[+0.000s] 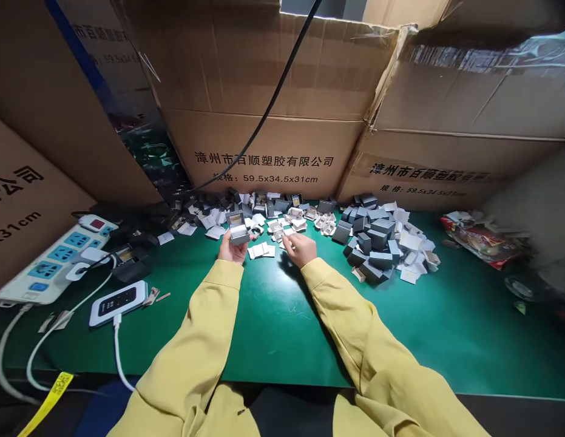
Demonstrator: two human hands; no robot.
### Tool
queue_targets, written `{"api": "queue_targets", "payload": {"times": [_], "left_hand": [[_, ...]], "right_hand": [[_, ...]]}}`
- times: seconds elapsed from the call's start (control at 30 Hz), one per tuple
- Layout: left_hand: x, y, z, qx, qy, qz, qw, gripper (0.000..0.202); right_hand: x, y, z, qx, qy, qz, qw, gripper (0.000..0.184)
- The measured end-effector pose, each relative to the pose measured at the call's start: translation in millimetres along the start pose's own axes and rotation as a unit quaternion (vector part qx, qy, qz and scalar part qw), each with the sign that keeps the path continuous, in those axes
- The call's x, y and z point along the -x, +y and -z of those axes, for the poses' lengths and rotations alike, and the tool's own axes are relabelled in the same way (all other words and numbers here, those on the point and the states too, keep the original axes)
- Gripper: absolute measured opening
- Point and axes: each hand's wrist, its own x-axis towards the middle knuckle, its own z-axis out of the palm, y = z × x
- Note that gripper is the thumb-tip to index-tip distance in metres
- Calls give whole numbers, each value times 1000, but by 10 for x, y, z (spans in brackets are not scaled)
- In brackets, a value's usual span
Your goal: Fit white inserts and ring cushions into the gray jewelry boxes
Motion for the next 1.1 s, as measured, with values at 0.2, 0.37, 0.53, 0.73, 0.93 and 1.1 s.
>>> {"api": "queue_targets", "payload": {"times": [0.2,0.37,0.53,0.73,0.93,1.1], "left_hand": [[63,-172,-97,-33,-63,41,997,36],[148,-336,-146,-98,-98,73,988,35],[126,-333,-129,-103,-78,65,990,32],[168,-327,-150,-107,-104,76,986,30],[310,-430,-200,-134,-183,157,961,36],[276,-485,-216,-157,-153,206,954,34]], "right_hand": [[109,-37,-263,11,-41,125,991,45],[113,-36,-284,-8,-92,143,985,29],[203,14,-245,-152,-49,53,986,29],[333,128,-197,-377,46,-203,903,43],[359,123,-203,-590,79,-341,728,37],[342,106,-190,-602,69,-366,706,30]]}}
